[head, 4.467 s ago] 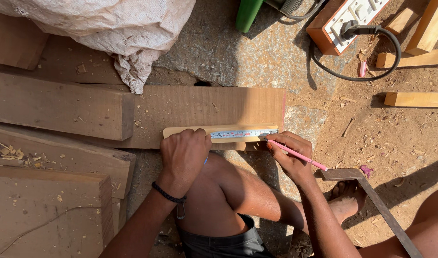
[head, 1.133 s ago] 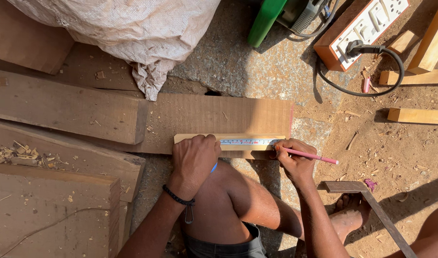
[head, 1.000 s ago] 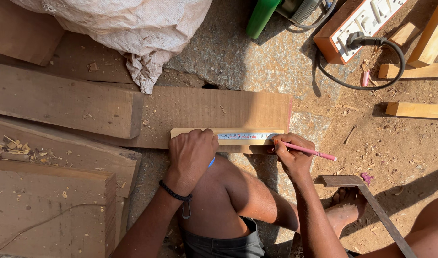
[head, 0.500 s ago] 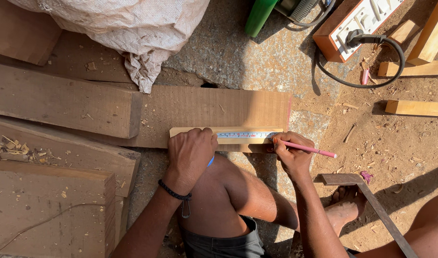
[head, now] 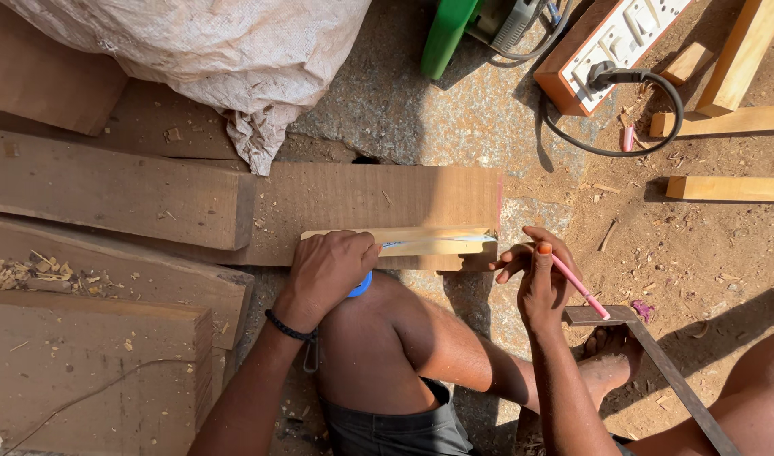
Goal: The person uses a tape measure and an L-square to measure wood blocks and marks them with a pencil while sitting on the ground.
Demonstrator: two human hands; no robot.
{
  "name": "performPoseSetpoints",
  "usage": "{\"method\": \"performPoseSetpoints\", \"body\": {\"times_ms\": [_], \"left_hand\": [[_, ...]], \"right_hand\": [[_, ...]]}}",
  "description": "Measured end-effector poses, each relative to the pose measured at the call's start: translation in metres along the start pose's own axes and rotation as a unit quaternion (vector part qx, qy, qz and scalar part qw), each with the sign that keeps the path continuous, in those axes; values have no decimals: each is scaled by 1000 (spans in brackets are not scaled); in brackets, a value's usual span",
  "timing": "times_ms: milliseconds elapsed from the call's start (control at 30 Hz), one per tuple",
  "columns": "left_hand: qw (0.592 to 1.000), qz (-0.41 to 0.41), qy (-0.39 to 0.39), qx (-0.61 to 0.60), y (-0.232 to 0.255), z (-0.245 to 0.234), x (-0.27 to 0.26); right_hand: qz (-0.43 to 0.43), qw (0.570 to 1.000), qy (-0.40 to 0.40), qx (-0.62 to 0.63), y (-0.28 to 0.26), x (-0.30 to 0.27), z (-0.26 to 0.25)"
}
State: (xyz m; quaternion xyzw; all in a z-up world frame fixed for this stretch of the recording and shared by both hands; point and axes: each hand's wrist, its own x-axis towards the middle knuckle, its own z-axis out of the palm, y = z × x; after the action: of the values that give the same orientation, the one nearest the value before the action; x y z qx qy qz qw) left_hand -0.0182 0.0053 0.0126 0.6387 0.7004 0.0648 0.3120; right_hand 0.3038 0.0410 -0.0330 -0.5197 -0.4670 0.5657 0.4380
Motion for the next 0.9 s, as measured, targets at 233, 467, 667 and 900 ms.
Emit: {"method": "performPoseSetpoints", "body": {"times_ms": [233, 467, 667, 900], "left_hand": [[960, 64, 4, -273, 18, -26, -43], [793, -52, 123, -594, 34, 8, -137], [877, -59, 192, -437, 40, 43, -191], [864, -97, 226, -440, 45, 47, -165]], "right_hand": [[-66, 979, 42, -187, -51, 12, -58], [-394, 758, -217, -473, -81, 39, 46], [-291, 646, -279, -648, -44, 37, 86], [-5, 763, -177, -622, -45, 22, 38]]}}
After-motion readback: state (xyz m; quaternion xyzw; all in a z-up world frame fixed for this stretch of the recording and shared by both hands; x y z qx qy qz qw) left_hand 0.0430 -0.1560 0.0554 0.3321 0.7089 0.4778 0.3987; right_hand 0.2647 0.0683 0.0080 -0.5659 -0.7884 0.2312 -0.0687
